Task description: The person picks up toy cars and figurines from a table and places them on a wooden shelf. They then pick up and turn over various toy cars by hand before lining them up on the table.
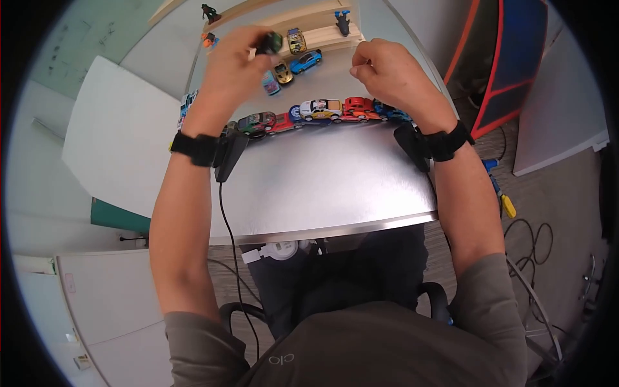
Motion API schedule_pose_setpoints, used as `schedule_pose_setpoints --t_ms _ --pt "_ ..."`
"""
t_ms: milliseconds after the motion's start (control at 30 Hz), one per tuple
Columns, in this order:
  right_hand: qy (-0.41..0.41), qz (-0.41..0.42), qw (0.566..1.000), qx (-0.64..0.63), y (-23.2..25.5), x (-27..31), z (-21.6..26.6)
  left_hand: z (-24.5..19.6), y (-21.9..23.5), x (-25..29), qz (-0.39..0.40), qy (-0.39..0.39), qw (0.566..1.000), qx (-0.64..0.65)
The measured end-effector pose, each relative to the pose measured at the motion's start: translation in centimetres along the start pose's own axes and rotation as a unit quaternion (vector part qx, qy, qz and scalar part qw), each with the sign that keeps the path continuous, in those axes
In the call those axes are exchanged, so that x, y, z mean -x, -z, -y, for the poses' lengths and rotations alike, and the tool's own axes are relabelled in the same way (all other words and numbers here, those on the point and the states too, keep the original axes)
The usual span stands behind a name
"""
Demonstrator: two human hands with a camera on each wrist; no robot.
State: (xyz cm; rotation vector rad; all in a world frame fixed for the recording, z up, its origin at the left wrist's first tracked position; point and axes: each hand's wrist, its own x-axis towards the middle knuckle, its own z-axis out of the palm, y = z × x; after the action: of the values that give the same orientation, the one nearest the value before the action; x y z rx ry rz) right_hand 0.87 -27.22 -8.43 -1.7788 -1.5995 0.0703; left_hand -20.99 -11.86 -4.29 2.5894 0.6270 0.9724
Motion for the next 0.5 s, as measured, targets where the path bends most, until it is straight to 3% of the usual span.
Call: schedule_pose_setpoints --t_ms 33,67,133,300,367,500 --pt "0.002 -0.005 1.000 0.002 0.0 0.0 0.0 -0.7 0.8 0.4 0.003 0.113 0.978 0.177" --pt "0.006 -0.003 1.000 -0.002 0.0 0.0 -0.1 -1.2 1.2 1.1 0.000 0.115 0.978 0.174" --pt "0.028 -0.023 0.999 -0.018 0.0 0.0 0.1 -2.9 1.1 2.6 -0.076 0.038 0.939 0.332" --pt "0.119 -0.030 0.983 -0.134 -0.1 0.5 1.7 -5.5 -3.0 5.0 -0.074 0.002 0.909 0.411" --pt "0.146 -0.007 0.975 -0.165 -0.1 0.5 2.1 -5.5 -4.3 5.0 -0.084 -0.024 0.867 0.491" --pt "0.132 0.027 0.976 -0.169 -0.4 0.7 3.3 -4.9 -5.3 5.5 -0.086 0.005 0.890 0.448"
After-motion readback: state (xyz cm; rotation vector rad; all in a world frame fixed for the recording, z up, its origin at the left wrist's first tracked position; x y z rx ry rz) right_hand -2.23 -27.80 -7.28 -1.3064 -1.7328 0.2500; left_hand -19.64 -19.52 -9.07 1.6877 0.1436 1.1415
